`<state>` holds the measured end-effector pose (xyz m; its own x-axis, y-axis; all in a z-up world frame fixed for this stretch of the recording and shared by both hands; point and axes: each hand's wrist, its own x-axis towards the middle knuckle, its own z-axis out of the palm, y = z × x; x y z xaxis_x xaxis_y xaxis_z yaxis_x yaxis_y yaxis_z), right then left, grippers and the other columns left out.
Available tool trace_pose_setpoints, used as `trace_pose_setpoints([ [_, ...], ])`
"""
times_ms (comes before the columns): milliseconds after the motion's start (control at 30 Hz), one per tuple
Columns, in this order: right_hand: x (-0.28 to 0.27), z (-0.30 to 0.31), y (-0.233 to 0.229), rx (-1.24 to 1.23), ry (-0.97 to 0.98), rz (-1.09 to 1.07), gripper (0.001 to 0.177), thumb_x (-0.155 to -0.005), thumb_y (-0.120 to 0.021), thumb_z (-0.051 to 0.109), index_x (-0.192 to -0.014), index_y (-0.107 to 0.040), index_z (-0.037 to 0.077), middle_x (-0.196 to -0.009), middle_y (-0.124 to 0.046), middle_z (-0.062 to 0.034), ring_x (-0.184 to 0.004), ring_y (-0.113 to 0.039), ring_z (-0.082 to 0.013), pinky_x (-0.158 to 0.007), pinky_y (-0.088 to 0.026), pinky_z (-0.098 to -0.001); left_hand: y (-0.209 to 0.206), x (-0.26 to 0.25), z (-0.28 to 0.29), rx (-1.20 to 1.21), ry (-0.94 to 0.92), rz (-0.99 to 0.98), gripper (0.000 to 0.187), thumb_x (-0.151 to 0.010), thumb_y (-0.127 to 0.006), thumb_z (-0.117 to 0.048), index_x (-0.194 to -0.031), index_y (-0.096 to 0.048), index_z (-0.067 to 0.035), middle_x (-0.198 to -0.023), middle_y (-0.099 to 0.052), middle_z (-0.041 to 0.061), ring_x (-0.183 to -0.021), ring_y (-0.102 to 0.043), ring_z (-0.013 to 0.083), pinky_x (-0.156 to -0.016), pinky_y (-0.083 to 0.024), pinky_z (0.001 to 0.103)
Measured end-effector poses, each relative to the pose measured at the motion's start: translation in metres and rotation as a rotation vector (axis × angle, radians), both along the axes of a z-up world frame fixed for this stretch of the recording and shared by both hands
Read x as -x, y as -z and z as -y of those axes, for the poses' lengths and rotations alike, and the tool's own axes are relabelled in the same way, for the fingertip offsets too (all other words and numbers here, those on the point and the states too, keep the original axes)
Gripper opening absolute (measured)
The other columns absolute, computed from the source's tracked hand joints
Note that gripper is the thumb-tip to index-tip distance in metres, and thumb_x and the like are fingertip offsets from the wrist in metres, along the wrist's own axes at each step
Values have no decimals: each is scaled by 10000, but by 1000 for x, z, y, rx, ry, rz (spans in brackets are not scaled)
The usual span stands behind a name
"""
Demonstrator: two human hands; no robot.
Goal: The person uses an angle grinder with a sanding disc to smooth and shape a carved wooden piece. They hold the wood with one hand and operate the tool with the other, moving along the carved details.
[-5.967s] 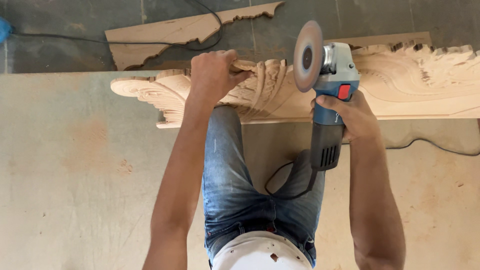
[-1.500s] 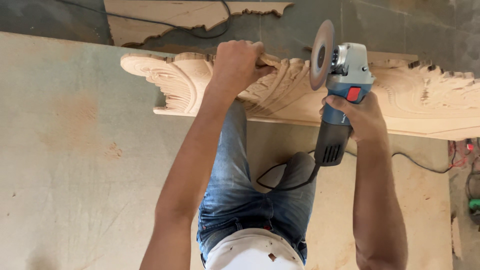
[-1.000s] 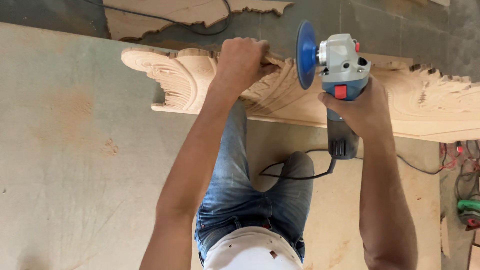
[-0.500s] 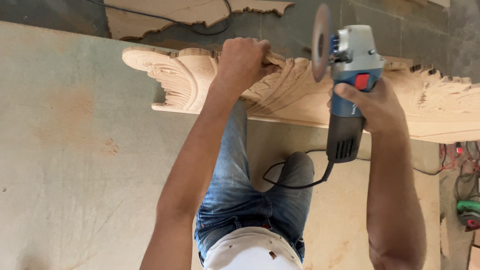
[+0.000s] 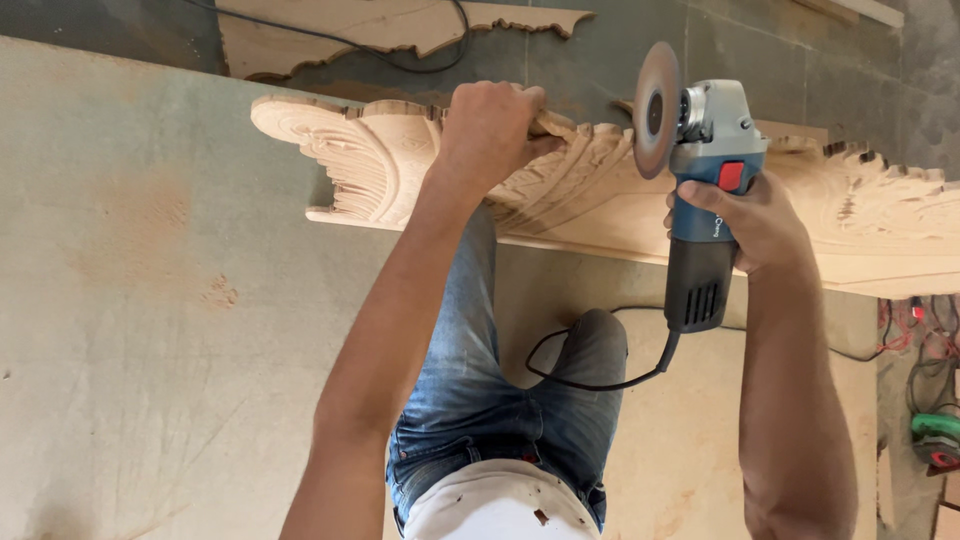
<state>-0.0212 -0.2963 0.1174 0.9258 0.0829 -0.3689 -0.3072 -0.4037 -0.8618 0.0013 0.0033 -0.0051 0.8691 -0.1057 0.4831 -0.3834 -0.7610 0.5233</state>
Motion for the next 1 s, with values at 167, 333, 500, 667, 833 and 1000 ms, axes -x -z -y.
trace_pose_setpoints([
  [167, 3, -4, 2, 3, -15, 8, 497, -828, -826, 190, -1233, -601, 7, -959, -708, -144, -802, -733, -249, -674, -632, -397, 2, 0, 1, 22, 2, 6, 505, -727, -868, -560, -831, -717, -90, -696, -706, 88, -673, -712, 290, -597, -532, 435],
  [333, 6, -15, -12, 73, -43, 42, 459, -846, -821, 188, -1211, -615, 2, -962, -700, -115, -811, -733, -230, -684, -625, -373, 3, -1, 0, 33, 12, 8, 469, -751, -874, -530, -812, -710, -95, -673, -700, 78, -673, -712, 290, -591, -531, 430],
  [500, 12, -33, -28, 259, -77, 103, 423, -816, -828, 160, -1165, -647, 4, -954, -699, -96, -801, -733, -212, -687, -613, -350, 4, -1, 1, -6, -8, 25, 469, -742, -863, -546, -784, -712, -104, -629, -691, 71, -644, -707, 287, -547, -515, 426],
  [667, 13, -48, -36, 398, -70, 133, 379, -810, -826, 153, -1125, -680, 1, -946, -730, -94, -799, -755, -201, -708, -610, -338, 5, -2, 1, -17, -8, -4, 475, -759, -845, -560, -819, -723, -105, -627, -687, 66, -628, -704, 273, -546, -516, 412],
  [833, 10, -52, -30, 347, -122, 144, 369, -814, -827, 141, -1111, -675, -18, -947, -724, -103, -796, -744, -206, -700, -607, -345, 6, -2, 2, -32, -8, -18, 504, -757, -835, -582, -846, -726, -98, -616, -684, 73, -620, -703, 276, -535, -514, 413],
  [1000, 6, -37, -21, 172, -109, 159, 459, -842, -822, 216, -1184, -630, -24, -960, -706, -117, -816, -743, -228, -699, -634, -372, 6, -3, 1, -28, 0, -42, 508, -763, -838, -585, -855, -729, -98, -627, -687, 83, -640, -706, 290, -560, -521, 428],
])
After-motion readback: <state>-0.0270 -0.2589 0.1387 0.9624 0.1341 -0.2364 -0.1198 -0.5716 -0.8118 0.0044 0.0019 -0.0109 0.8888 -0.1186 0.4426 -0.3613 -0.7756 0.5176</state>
